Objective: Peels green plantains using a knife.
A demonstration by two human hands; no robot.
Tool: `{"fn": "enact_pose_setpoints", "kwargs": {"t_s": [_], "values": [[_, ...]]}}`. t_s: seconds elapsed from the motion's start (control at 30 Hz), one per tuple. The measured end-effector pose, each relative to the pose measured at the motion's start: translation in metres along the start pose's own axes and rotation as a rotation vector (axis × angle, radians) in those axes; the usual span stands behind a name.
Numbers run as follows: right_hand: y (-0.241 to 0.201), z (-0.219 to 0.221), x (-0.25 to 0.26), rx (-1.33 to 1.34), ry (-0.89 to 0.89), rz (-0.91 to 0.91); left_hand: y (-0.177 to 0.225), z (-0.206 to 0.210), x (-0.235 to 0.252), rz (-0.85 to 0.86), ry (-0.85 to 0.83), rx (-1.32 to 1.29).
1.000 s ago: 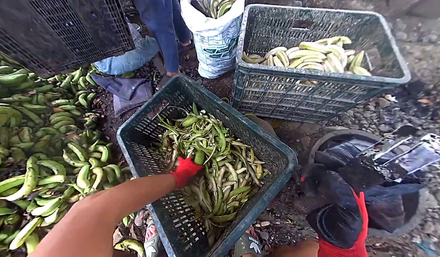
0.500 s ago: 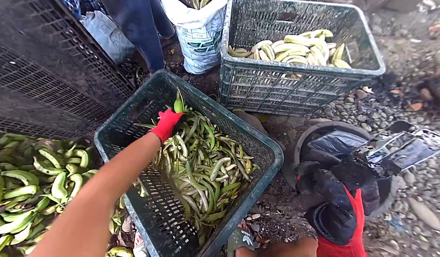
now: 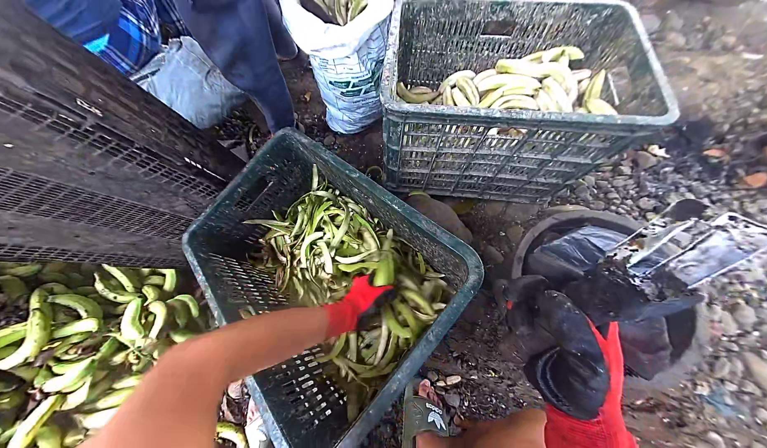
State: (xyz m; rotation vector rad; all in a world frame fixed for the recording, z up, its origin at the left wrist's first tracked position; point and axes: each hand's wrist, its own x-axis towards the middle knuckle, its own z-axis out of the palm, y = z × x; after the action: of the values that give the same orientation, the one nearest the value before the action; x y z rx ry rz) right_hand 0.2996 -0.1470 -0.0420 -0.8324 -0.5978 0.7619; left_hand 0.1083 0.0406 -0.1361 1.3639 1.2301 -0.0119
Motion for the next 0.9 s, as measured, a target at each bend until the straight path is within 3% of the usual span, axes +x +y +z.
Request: {"fn": "enact_pose_setpoints", "kwargs": {"t_s": [0.1, 0.17, 0.27, 0.43, 0.57, 0.73, 0.9], "values": [[0.004, 0.005, 0.005, -0.052, 0.043, 0.015, 0.025, 0.043, 0.020, 0.095, -0.063, -0.032], [0.007, 0.005, 0.005, -0.108, 0.040, 0.039, 0.038, 0.045, 0.022, 0.092, -0.102, 0.053], [0.005, 0.004, 0.001, -0.179, 0.035, 0.065, 0.043, 0.010, 0.009, 0.084, -0.141, 0.217], [-0.005, -0.001, -0.006, -0.198, 0.026, -0.027, 0.038, -0.062, -0.026, 0.290, -0.142, 0.607], [-0.005, 0.001, -0.005, -0.204, 0.033, -0.037, 0.034, -0.098, -0.057, 0.278, -0.231, 0.223], [0.004, 0.014, -0.012, -0.353, -0.077, 0.024, 0.023, -0.131, -0.110, 0.334, -0.172, -0.424], [0.012, 0.075, -0.029, -0.494, -0.201, 0.073, 0.001, -0.148, -0.133, 0.375, 0.034, -0.607]]}}
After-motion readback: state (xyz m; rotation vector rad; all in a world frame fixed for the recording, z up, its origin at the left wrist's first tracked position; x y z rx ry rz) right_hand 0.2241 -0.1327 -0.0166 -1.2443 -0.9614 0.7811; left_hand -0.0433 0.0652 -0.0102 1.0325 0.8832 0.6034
